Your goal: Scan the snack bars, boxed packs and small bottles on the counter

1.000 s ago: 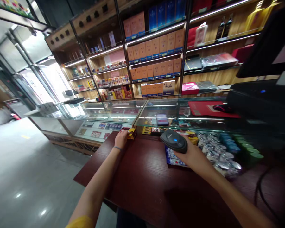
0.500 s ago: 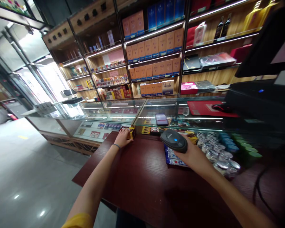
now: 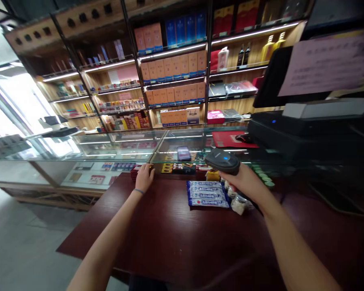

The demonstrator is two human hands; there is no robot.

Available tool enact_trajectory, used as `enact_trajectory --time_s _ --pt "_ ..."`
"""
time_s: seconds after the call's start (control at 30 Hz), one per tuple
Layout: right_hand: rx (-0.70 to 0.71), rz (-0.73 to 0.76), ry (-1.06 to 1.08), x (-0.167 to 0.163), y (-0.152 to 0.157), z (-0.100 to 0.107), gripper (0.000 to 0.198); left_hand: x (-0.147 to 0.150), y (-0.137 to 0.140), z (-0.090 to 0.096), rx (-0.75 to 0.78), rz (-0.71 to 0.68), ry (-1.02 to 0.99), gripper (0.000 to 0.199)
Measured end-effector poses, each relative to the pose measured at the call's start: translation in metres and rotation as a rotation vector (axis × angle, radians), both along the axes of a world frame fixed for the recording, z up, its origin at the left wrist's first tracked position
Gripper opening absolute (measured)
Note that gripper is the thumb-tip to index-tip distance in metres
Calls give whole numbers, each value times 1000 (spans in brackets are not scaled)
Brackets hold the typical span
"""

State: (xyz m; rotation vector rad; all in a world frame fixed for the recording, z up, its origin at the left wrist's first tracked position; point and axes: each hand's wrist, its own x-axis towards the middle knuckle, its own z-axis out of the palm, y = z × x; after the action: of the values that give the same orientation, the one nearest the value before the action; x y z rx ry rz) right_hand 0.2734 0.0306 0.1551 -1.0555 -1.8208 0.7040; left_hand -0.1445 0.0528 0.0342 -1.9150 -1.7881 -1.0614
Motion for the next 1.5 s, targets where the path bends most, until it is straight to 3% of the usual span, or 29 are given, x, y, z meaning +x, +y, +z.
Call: enact_trajectory --time_s 0.23,0.4,0.57,0.67,1.03,1.27,1.4,1.5 --pt "-163 -70 63 45 4 13 25 110 21 5 22 -219 -5 24" --pt "-195 -111 125 69 2 20 31 183 40 -6 -101 -406 24 44" --pt "-158 -144 116 89 -1 27 39 232 53 -14 -160 -605 -187 51" --pt "-167 -148 131 95 0 27 39 248 60 -16 -165 -636 -306 49" --pt "-183 -168 177 89 4 24 37 259 66 -22 -208 -515 -131 27" --pt "-173 -176 183 78 -2 29 33 235 47 -2 -187 -566 -303 26" --pt "-146 -186 163 68 -2 27 34 202 29 -6 -105 -421 -435 26" --pt "-128 -166 128 59 1 22 30 175 18 -17 1 -283 -728 25"
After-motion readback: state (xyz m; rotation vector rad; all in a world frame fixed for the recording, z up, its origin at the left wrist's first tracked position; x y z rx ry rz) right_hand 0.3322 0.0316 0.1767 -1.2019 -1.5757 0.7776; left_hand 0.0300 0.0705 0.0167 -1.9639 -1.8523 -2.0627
